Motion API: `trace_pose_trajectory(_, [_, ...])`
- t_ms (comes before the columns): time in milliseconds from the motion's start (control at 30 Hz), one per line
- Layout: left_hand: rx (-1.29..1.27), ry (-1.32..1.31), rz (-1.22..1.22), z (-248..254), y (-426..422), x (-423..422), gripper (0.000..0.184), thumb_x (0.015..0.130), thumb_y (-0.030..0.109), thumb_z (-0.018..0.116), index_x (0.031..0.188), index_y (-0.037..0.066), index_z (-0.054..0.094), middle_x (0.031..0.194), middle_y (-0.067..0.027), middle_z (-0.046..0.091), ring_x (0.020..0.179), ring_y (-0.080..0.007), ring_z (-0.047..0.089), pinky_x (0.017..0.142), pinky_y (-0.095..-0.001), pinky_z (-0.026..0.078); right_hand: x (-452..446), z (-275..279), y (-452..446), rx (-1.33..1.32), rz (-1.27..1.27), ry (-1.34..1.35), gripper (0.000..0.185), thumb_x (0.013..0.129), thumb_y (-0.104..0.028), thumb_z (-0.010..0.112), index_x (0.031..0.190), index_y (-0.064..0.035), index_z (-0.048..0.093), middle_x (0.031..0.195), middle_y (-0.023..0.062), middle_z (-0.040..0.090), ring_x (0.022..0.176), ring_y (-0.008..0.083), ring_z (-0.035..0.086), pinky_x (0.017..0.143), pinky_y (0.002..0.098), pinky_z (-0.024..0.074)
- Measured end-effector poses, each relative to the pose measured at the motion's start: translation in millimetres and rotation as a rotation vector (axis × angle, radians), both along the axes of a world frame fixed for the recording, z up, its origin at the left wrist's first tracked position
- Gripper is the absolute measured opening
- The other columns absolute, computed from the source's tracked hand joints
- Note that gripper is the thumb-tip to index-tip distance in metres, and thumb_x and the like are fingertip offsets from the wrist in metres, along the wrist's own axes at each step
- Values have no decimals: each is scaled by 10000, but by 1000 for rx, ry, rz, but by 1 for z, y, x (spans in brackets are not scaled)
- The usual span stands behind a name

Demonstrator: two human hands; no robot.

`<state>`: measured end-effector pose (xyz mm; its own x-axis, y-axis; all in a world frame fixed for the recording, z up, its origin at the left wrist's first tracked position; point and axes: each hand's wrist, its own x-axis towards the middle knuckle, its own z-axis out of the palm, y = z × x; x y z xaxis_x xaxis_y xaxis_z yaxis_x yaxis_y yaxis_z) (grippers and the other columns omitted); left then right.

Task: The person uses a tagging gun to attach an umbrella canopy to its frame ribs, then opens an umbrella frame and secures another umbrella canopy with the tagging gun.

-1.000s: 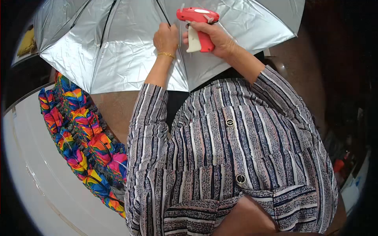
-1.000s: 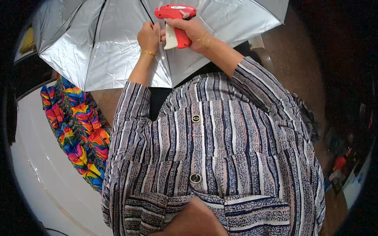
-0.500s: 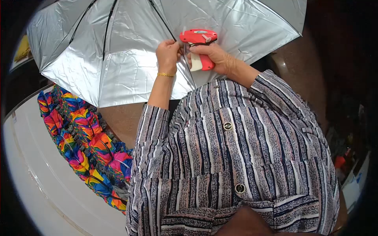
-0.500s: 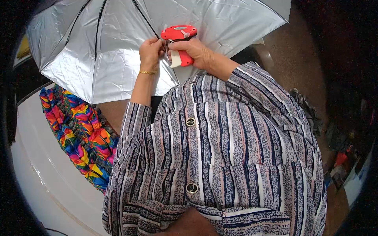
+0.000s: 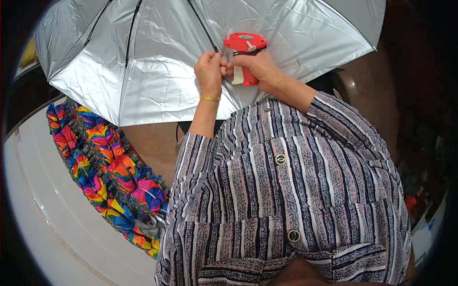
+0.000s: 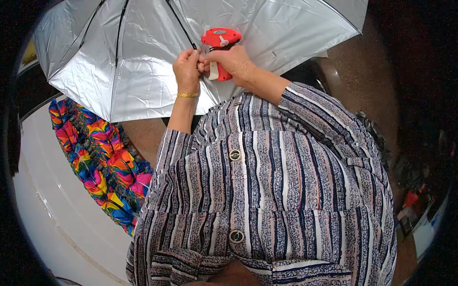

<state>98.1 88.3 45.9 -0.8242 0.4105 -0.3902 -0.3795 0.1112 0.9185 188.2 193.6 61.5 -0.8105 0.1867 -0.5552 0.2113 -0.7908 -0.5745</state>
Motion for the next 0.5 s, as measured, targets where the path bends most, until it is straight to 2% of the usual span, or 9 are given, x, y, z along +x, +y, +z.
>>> trace_pose_trajectory(167, [-35,56,7,-3,-2,-2,138,861,78,526,902,-54,531,618,-65,569,427,-79,459,394,-212,363,0,11,0,59,42,-25,190,681,-66,644,842,31,617,767,121,644,669,193,643,603,297,521])
trace_pose_trajectory(300, [-42,43,30,-1,-2,-1,132,863,79,524,899,-47,539,621,-63,568,427,-76,448,391,-208,350,2,-7,-6,132,51,-63,172,677,-68,650,817,30,622,758,116,642,652,196,635,587,298,510])
trace_pose_trajectory(500, [-16,39,27,-4,-4,-2,117,868,86,519,878,-27,547,618,-54,562,433,-71,441,398,-204,347,2,-6,-4,103,87,-48,178,679,-74,652,818,30,616,744,110,636,647,194,633,589,302,511])
